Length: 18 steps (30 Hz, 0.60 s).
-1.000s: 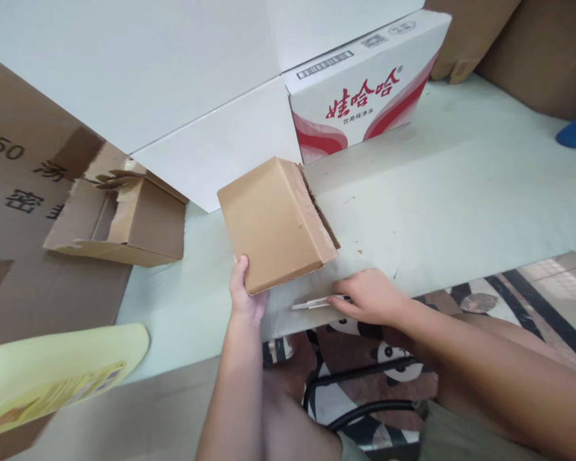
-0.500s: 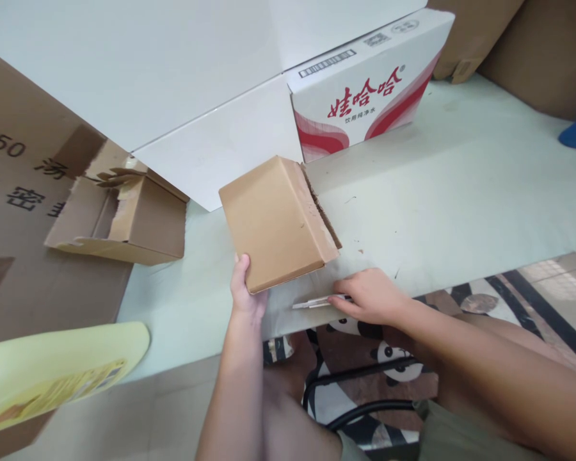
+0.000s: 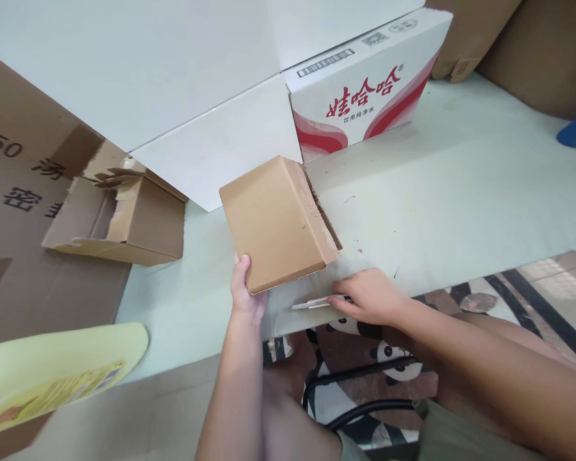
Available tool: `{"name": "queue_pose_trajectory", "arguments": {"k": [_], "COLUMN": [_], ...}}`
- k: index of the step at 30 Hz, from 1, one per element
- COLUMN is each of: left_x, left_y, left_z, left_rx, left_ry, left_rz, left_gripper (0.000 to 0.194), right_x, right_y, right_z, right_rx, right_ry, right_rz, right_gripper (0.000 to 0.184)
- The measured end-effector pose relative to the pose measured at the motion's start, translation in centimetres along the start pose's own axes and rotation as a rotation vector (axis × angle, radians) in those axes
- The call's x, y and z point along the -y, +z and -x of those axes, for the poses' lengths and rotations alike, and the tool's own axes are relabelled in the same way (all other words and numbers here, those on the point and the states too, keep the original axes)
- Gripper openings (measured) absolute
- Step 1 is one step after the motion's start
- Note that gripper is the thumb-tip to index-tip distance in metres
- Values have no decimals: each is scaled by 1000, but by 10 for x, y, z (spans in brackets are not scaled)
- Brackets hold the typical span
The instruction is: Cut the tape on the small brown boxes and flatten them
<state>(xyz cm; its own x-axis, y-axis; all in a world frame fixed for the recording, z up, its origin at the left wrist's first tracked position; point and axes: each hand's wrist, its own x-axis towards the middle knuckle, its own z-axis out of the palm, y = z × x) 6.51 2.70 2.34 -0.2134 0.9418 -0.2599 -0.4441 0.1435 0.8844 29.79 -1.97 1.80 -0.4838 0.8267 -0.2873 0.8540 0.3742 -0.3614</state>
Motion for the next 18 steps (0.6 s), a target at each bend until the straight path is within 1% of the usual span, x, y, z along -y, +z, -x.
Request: {"name": "queue_pose_trajectory", "arguments": {"k": [5, 11, 18], "left_x": [0, 1, 3], "left_y": [0, 1, 0], "left_z": [1, 1, 1], "left_rx": [12, -6, 18], "left_ry": [-13, -9, -17], "left_rz": [-34, -16, -44], "left_gripper": [55, 55, 58], "right_x": [0, 1, 1], "right_y": [0, -2, -1], "right_z": [-1, 0, -1], "right_rx": [3, 9, 9], "right_ry": [1, 6, 1], "right_rz": [0, 13, 27], "right_gripper": [44, 43, 44]}}
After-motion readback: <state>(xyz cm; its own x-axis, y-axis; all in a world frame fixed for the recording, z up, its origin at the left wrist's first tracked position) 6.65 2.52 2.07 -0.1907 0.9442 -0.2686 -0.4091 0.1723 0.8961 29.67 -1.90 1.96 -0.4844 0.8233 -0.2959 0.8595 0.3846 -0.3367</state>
